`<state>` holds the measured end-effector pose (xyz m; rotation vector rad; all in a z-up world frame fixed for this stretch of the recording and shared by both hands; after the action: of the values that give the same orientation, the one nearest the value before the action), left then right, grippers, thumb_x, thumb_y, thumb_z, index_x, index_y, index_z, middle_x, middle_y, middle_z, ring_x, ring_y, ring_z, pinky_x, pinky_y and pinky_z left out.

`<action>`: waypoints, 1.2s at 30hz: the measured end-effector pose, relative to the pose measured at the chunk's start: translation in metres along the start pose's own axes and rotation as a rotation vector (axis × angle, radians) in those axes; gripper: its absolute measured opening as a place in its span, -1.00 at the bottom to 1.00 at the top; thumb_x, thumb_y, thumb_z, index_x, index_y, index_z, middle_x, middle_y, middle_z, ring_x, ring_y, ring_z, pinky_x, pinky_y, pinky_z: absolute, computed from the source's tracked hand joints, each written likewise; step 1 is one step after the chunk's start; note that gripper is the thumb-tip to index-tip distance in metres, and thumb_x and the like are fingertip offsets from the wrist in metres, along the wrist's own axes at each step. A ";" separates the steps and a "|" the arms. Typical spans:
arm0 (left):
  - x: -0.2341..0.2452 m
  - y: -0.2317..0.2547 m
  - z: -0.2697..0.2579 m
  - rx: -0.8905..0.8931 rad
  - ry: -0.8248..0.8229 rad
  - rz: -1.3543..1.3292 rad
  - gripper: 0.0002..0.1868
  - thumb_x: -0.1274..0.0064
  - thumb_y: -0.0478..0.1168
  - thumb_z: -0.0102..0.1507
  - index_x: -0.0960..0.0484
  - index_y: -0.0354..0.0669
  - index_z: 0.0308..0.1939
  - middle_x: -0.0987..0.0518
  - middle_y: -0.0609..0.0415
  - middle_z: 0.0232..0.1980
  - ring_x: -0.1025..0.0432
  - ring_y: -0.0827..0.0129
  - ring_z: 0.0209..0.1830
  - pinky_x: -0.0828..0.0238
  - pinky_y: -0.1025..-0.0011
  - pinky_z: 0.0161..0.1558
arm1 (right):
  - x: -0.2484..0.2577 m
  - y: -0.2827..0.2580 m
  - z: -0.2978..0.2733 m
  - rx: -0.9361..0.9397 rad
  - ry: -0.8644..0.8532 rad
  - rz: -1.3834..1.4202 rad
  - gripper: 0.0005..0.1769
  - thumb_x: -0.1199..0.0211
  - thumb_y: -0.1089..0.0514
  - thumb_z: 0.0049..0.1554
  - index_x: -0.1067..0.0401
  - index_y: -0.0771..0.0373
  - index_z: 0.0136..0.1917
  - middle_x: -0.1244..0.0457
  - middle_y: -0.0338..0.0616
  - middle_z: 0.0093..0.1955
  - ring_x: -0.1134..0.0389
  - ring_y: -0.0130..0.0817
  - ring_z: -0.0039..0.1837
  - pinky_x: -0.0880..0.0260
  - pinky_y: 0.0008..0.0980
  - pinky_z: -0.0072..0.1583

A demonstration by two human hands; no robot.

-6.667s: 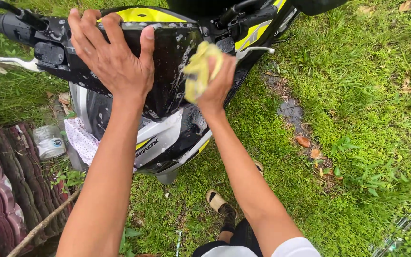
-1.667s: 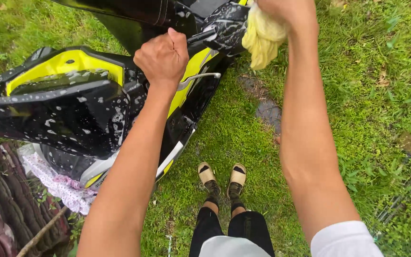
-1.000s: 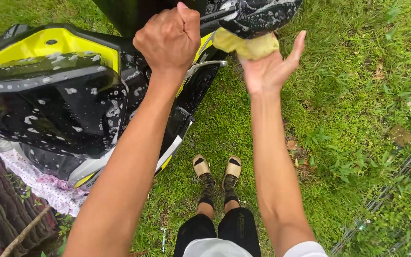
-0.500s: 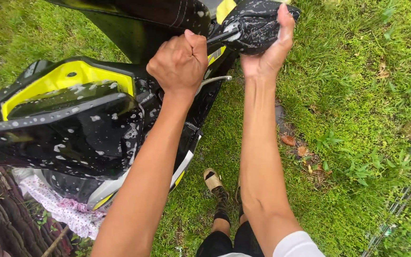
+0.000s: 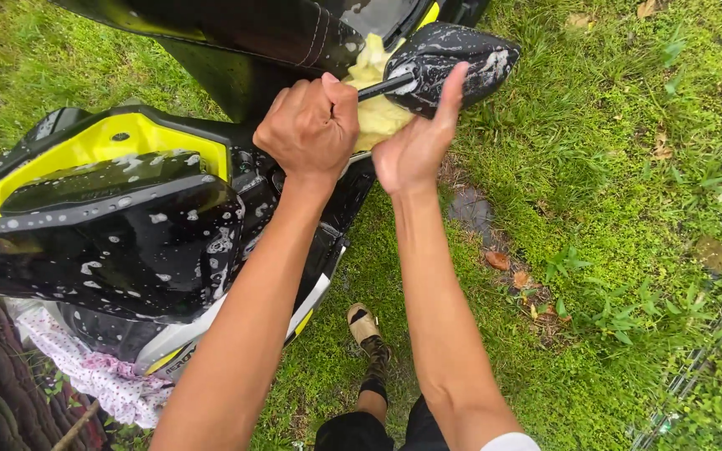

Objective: Washing an outdoor scooter using a sponge, soap, and water.

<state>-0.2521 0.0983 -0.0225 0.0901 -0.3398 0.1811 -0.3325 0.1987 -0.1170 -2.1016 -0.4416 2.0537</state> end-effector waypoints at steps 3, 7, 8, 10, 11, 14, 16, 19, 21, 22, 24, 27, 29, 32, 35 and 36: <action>-0.002 -0.004 -0.004 0.007 -0.084 -0.095 -0.61 0.13 -0.26 0.32 -0.35 -0.11 -0.65 -0.29 0.13 -0.66 -0.19 0.26 -0.72 0.04 0.28 -0.67 | 0.013 0.030 -0.023 -0.216 -0.296 -0.170 -0.13 0.05 -0.42 0.27 -0.39 0.50 0.28 -0.36 0.18 0.21 -0.38 0.01 0.29 -0.43 -0.08 0.32; -0.014 -0.020 -0.011 0.099 -0.303 -0.420 -0.46 0.13 -0.24 0.46 -0.02 -0.12 -0.59 0.05 0.13 -0.59 0.12 0.34 -0.61 0.26 0.24 -0.52 | 0.070 0.045 -0.017 -0.204 -0.357 -0.236 -0.46 -0.19 0.01 0.07 -0.33 0.33 0.26 -0.28 0.03 0.18 -0.31 -0.07 0.25 -0.47 -0.04 0.25; -0.013 -0.020 -0.010 0.121 -0.345 -0.486 -0.44 0.10 -0.30 0.46 0.02 -0.14 -0.57 0.08 0.12 -0.57 0.16 0.34 -0.57 0.29 0.23 -0.47 | 0.094 0.052 -0.013 -0.204 -0.197 -0.296 -0.52 -0.12 0.10 0.01 -0.34 0.30 0.20 -0.28 0.09 0.18 -0.31 0.04 0.25 -0.49 0.16 0.25; -0.016 -0.020 -0.012 0.161 -0.353 -0.462 -0.43 0.10 -0.29 0.47 0.03 -0.12 -0.57 0.08 0.14 -0.57 0.17 0.36 -0.57 0.30 0.23 -0.46 | 0.037 0.052 -0.030 0.032 -0.257 -0.780 -0.61 0.09 -0.04 0.19 -0.25 0.29 0.10 -0.20 0.02 0.04 -0.25 -0.06 0.10 -0.35 0.00 0.12; -0.016 -0.022 -0.013 0.197 -0.361 -0.448 -0.43 0.10 -0.28 0.47 0.04 -0.11 -0.58 0.08 0.15 -0.58 0.18 0.38 -0.57 0.32 0.24 -0.46 | 0.001 0.049 -0.044 0.298 -0.311 -1.257 -0.51 0.30 -0.18 0.37 -0.17 0.29 0.01 -0.12 -0.05 -0.10 -0.18 -0.17 -0.06 -0.22 -0.15 -0.02; -0.017 -0.022 -0.014 0.207 -0.336 -0.460 -0.41 0.07 -0.29 0.49 0.02 -0.13 -0.58 0.08 0.14 -0.57 0.17 0.39 -0.54 0.30 0.26 -0.44 | 0.008 0.056 -0.039 0.553 -0.566 -1.332 -0.69 0.11 0.17 0.26 -0.31 0.33 0.18 -0.21 0.12 0.09 -0.33 0.07 0.09 -0.44 -0.01 0.00; -0.017 -0.022 -0.017 0.223 -0.330 -0.468 -0.41 0.08 -0.29 0.49 0.03 -0.13 -0.57 0.09 0.14 -0.56 0.18 0.38 -0.54 0.31 0.25 -0.43 | 0.062 0.070 0.002 0.538 -0.456 -1.455 -0.73 0.17 0.05 0.31 -0.23 0.18 -0.15 -0.09 -0.16 -0.27 -0.14 -0.25 -0.28 -0.12 -0.24 -0.30; -0.018 -0.021 -0.014 0.221 -0.302 -0.471 -0.41 0.09 -0.31 0.47 0.04 -0.12 -0.58 0.09 0.14 -0.57 0.19 0.38 -0.55 0.32 0.25 -0.42 | 0.095 0.082 0.044 0.468 -0.289 -1.576 -0.50 0.13 -0.03 0.31 -0.15 0.05 -0.46 -0.02 -0.41 -0.55 -0.03 -0.50 -0.53 0.11 -0.41 -0.46; -0.018 -0.021 -0.019 0.234 -0.294 -0.473 -0.42 0.09 -0.31 0.46 0.04 -0.12 -0.59 0.08 0.15 -0.58 0.18 0.39 -0.56 0.31 0.25 -0.42 | 0.109 0.084 0.052 0.393 -0.242 -1.606 -0.58 0.01 0.01 0.26 -0.16 0.05 -0.43 -0.08 -0.37 -0.46 -0.10 -0.44 -0.41 0.00 -0.35 -0.33; -0.018 -0.021 -0.019 0.226 -0.278 -0.445 -0.43 0.08 -0.32 0.45 0.04 -0.12 -0.58 0.09 0.14 -0.57 0.18 0.38 -0.55 0.30 0.24 -0.41 | 0.118 0.084 0.058 0.297 -0.170 -1.644 -0.65 -0.16 0.06 0.19 -0.18 0.06 -0.39 -0.18 -0.32 -0.33 -0.21 -0.34 -0.24 -0.15 -0.25 -0.12; -0.018 -0.021 -0.020 0.225 -0.268 -0.414 -0.43 0.06 -0.33 0.43 0.04 -0.13 -0.57 0.09 0.12 -0.55 0.18 0.36 -0.53 0.30 0.23 -0.41 | 0.104 0.078 0.042 0.191 -0.100 -1.684 -0.65 -0.34 0.11 0.13 -0.19 0.06 -0.35 -0.27 -0.27 -0.21 -0.32 -0.25 -0.07 -0.31 -0.17 0.08; -0.016 -0.019 -0.018 0.194 -0.207 -0.380 -0.45 0.02 -0.31 0.40 0.00 -0.14 -0.59 0.08 0.12 -0.57 0.17 0.37 -0.54 0.32 0.23 -0.41 | 0.063 0.073 0.015 0.134 -0.232 -1.699 -0.60 0.11 -0.07 0.30 -0.31 0.32 0.03 -0.27 0.05 -0.16 -0.29 -0.23 -0.23 -0.34 -0.32 -0.30; -0.015 -0.020 -0.016 0.222 -0.255 -0.425 -0.43 0.04 -0.30 0.42 0.01 -0.11 -0.60 0.06 0.16 -0.59 0.16 0.41 -0.57 0.32 0.25 -0.43 | 0.061 0.077 0.022 0.499 -0.506 -1.691 -0.56 0.18 0.00 0.35 -0.37 0.21 -0.21 -0.22 -0.30 -0.46 -0.19 -0.53 -0.53 -0.15 -0.52 -0.58; -0.015 -0.023 -0.017 0.205 -0.259 -0.390 -0.43 0.04 -0.26 0.43 0.00 -0.10 -0.59 0.06 0.16 -0.58 0.14 0.41 -0.57 0.28 0.25 -0.43 | 0.119 0.083 0.063 0.260 -0.223 -1.787 -0.91 -0.17 0.10 0.23 -0.37 0.13 -0.08 -0.29 -0.15 0.03 -0.31 -0.20 0.10 -0.24 -0.04 0.33; -0.015 -0.020 -0.016 0.177 -0.226 -0.390 -0.46 0.04 -0.28 0.41 -0.01 -0.12 -0.58 0.08 0.12 -0.56 0.16 0.37 -0.54 0.30 0.23 -0.42 | 0.047 0.067 0.000 0.128 -0.246 -1.649 -0.50 0.30 -0.06 0.34 -0.26 0.35 0.23 -0.22 0.07 -0.01 -0.33 -0.27 -0.19 -0.46 -0.40 -0.27; -0.017 -0.020 -0.017 0.176 -0.227 -0.390 -0.46 0.04 -0.28 0.41 -0.01 -0.12 -0.58 0.08 0.12 -0.56 0.16 0.37 -0.54 0.30 0.23 -0.42 | 0.053 0.066 -0.013 0.128 -0.244 -1.648 -0.50 0.30 -0.06 0.34 -0.26 0.35 0.23 -0.22 0.07 -0.01 -0.33 -0.27 -0.19 -0.46 -0.40 -0.27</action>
<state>-0.2581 0.0776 -0.0453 0.3491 -0.5242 -0.1883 -0.3130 0.1547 -0.1878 -0.6648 -1.3647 1.1308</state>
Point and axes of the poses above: each hand's wrist, its own z-axis towards the middle knuckle, its own x-axis out of the back of the hand, y = z × x, the point moved 7 cm from there along z, towards the middle knuckle
